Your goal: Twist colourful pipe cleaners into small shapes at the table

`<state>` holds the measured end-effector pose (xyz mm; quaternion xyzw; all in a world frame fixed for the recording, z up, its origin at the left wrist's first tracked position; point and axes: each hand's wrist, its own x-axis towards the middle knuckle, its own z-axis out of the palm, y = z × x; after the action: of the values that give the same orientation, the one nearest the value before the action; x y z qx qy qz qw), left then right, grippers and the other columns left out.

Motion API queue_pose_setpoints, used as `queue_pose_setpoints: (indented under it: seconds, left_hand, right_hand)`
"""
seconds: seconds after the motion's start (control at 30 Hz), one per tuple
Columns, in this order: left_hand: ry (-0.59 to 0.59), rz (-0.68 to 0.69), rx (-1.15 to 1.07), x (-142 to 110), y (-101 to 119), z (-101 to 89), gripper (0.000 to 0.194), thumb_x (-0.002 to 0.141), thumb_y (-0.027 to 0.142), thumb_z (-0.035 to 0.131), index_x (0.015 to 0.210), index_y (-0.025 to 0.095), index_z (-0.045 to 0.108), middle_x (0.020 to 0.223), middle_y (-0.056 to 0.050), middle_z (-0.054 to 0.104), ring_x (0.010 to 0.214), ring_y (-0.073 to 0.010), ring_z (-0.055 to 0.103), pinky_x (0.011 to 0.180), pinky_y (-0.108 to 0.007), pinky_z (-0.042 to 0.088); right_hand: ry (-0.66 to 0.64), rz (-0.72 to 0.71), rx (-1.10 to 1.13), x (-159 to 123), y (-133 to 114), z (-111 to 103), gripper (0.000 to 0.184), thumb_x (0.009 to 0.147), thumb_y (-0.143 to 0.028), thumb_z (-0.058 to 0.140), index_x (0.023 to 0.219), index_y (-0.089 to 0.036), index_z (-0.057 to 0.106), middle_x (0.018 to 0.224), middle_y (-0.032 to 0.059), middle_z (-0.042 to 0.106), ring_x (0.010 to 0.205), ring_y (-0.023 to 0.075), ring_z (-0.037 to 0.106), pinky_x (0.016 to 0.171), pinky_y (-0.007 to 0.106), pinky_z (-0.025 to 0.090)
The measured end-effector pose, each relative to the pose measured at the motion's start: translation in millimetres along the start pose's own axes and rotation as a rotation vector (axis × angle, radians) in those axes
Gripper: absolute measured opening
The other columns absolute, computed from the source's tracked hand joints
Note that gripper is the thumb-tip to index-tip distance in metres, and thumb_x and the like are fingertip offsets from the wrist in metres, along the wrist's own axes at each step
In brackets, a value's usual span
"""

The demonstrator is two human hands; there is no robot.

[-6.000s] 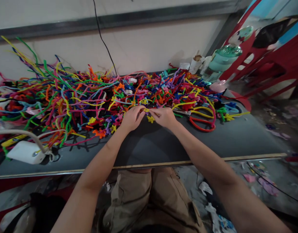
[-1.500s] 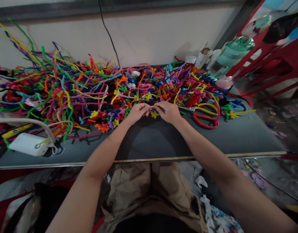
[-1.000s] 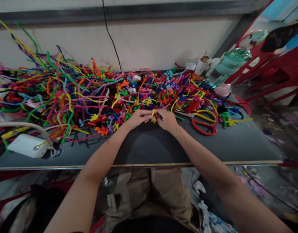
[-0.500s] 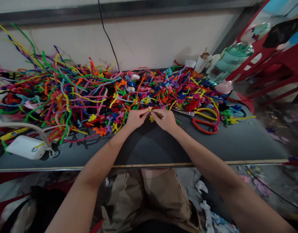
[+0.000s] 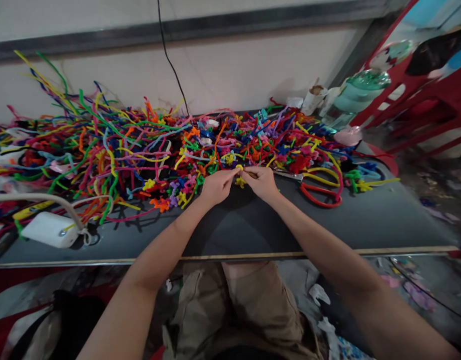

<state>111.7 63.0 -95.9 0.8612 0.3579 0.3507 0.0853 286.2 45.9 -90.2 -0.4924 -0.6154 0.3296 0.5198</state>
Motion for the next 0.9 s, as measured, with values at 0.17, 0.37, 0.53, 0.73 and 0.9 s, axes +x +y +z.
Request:
queue_pose_setpoints:
  seconds: [0.17,0.37,0.53,0.73,0.9]
  left_hand:
    - [0.186,0.028,-0.057,3.8,-3.8,-9.1,0.033,0.097,0.027,0.045,0.124,0.018,0.062,0.108,-0.01,0.072,0.094,-0.0163,0.068,0.082,-0.03,0.056]
    - [0.077,0.334,0.139,2.7,-12.8,-20.1,0.027,0.097,0.021,0.045,0.109,0.02,0.069,0.096,-0.007,0.074,0.095,-0.0151,0.068,0.085,-0.028,0.054]
    - [-0.066,0.387,0.238,4.0,-12.2,-29.9,0.028,0.099,0.021,0.042,0.112,0.021,0.067,0.102,-0.008,0.073,0.099,-0.015,0.066,0.085,-0.026,0.052]
    - [-0.092,0.397,0.257,5.6,-13.4,-29.9,0.028,0.097,0.019,0.045,0.114,0.025,0.066,0.103,-0.007,0.072,0.1,-0.0155,0.066,0.084,-0.026,0.052]
    - [-0.043,0.307,0.273,2.4,-12.5,-16.7,0.032,0.098,0.017,0.04,0.116,0.02,0.066,0.102,-0.009,0.072,0.101,-0.0161,0.066,0.084,-0.026,0.052]
  right_hand:
    - [-0.29,0.108,0.279,6.9,5.4,-5.2,0.036,0.071,-0.05,0.068,0.067,-0.016,0.059,0.048,-0.0075,0.039,0.043,0.0043,0.029,0.043,0.02,0.022]
    - [-0.662,0.138,0.348,8.8,4.6,-11.1,0.04,0.076,-0.055,0.066,0.074,-0.016,0.061,0.044,-0.0099,0.038,0.039,0.0038,0.028,0.041,0.02,0.02]
    - [-0.726,0.164,0.28,12.6,5.1,-14.2,0.038,0.076,-0.052,0.067,0.077,-0.014,0.065,0.043,-0.01,0.038,0.039,0.0038,0.028,0.041,0.02,0.018]
    - [-0.65,0.168,0.23,12.0,-0.5,-15.1,0.03,0.072,-0.045,0.069,0.073,-0.014,0.068,0.047,-0.0076,0.043,0.043,0.0041,0.03,0.042,0.021,0.02]
    - [-0.443,0.169,0.185,4.5,4.4,-10.3,0.031,0.069,-0.044,0.068,0.069,-0.013,0.068,0.048,-0.0062,0.046,0.045,0.004,0.031,0.045,0.02,0.022]
